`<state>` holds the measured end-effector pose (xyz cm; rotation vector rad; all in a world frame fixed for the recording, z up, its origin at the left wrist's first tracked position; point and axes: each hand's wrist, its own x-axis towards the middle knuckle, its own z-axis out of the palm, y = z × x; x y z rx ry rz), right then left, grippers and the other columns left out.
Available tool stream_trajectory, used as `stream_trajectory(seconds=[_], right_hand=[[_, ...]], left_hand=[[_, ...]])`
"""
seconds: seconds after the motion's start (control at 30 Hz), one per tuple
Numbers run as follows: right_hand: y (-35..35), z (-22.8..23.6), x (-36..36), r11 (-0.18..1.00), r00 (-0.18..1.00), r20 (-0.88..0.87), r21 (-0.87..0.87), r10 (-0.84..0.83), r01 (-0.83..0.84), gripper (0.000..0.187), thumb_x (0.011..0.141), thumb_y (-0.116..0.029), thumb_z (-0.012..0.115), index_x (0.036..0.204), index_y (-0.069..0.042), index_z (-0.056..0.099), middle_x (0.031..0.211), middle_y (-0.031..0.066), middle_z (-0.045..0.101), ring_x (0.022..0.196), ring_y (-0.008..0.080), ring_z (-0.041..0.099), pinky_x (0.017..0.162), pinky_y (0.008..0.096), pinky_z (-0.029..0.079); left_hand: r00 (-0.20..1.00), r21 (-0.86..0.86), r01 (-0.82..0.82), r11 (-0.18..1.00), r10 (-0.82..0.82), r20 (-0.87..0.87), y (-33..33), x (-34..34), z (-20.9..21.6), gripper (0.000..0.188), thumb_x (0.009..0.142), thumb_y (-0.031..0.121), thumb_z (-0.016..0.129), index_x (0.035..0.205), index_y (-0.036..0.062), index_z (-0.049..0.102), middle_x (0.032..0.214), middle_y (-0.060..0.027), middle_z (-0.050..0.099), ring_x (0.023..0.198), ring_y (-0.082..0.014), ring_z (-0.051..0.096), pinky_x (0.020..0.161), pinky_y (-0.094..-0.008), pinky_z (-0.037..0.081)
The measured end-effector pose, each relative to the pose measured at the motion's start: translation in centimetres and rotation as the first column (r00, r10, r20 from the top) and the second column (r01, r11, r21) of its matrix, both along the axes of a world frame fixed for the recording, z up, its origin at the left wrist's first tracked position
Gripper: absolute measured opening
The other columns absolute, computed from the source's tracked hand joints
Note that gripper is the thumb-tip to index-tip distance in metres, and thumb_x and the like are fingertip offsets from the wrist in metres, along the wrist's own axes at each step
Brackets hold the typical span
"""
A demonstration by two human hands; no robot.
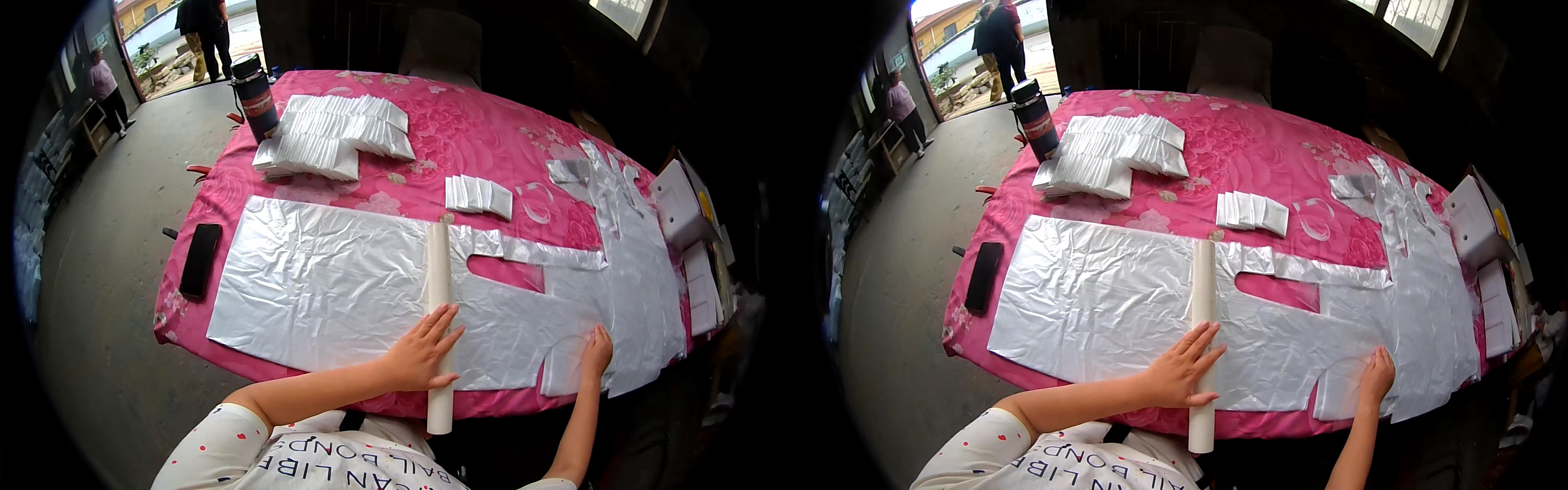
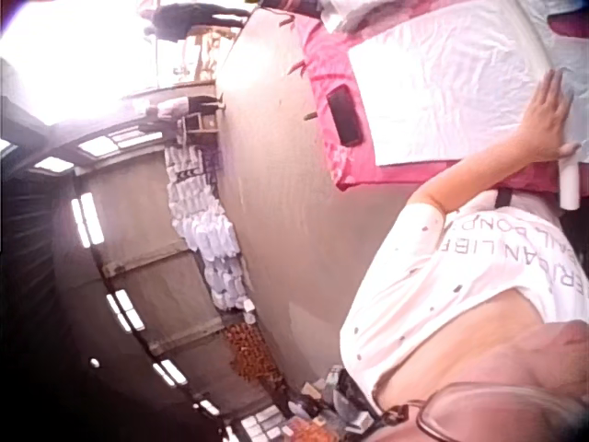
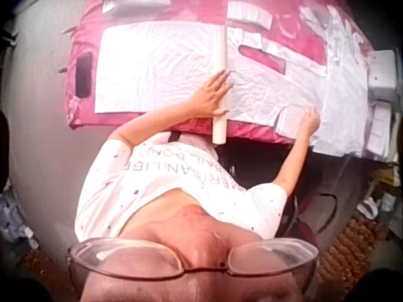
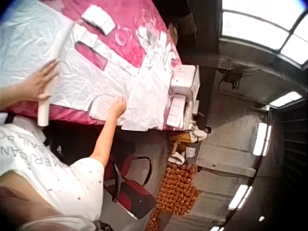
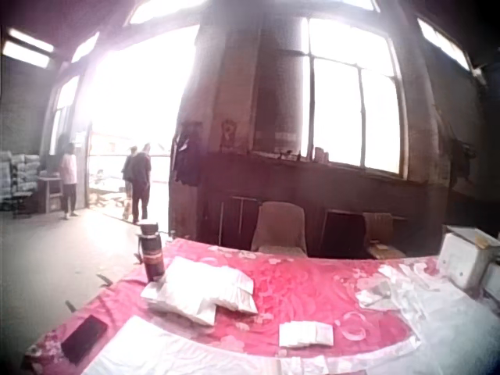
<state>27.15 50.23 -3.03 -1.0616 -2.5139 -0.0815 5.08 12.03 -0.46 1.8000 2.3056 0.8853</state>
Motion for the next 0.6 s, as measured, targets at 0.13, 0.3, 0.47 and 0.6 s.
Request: stream_trajectory(seconds=[0.13,0.3,0.47,0.6], right_hand=[[0.3,0.5,-0.2,0.989,0.987,-0.061,-0.045,-0.146,0.143,0.031,0.072,-0.001,0.060,0.103,0.004,0.061,0.109,0.0185,0.059,0.101,0.0327,0.056,0.088,0.0381,0.044],[2.3,1.9,0.4,0.940,0.965,-0.021,-0.232,-0.262,0.250,0.032,0.067,0.003,0.062,0.099,0.004,0.060,0.087,0.0143,0.065,0.076,0.0276,0.063,0.072,0.0335,0.050],[-2.2,4.2,-3.5,0.718,0.906,-0.407,-0.665,-0.116,-0.207,0.025,0.070,0.001,0.067,0.093,0.003,0.061,0.072,0.0047,0.061,0.064,0.0096,0.057,0.061,0.0221,0.047],[-13.9,8.4,-8.7,0.524,0.863,-0.502,-0.720,0.059,-0.455,0.017,0.070,0.002,0.067,0.087,0.003,0.062,0.074,0.0015,0.061,0.065,0.0058,0.054,0.059,0.0196,0.044]], left_hand=[[0.999,0.053,0.007,0.999,-0.005,-0.038,0.0,0.1,-0.8,0.074,0.080,0.048,0.053,0.131,-0.0028,0.038,0.144,-0.0277,0.018,0.135,-0.0402,0.015,0.110,-0.0441,0.018],[0.999,0.070,0.023,0.997,-0.020,-0.045,0.5,0.2,-1.3,0.073,0.080,0.046,0.053,0.132,-0.0026,0.037,0.144,-0.0272,0.018,0.135,-0.0392,0.015,0.110,-0.0436,0.019],[0.997,0.010,0.027,1.000,-0.026,-0.070,1.0,-0.1,-1.1,0.074,0.080,0.047,0.055,0.133,-0.0012,0.037,0.145,-0.0249,0.017,0.136,-0.0378,0.015,0.109,-0.0434,0.021],[1.000,0.193,0.002,0.981,-0.006,0.020,1.1,0.1,-1.8,0.064,0.084,0.040,0.055,0.131,0.0001,0.039,0.143,-0.0210,0.026,0.132,-0.0350,0.024,0.104,-0.0444,0.028]])
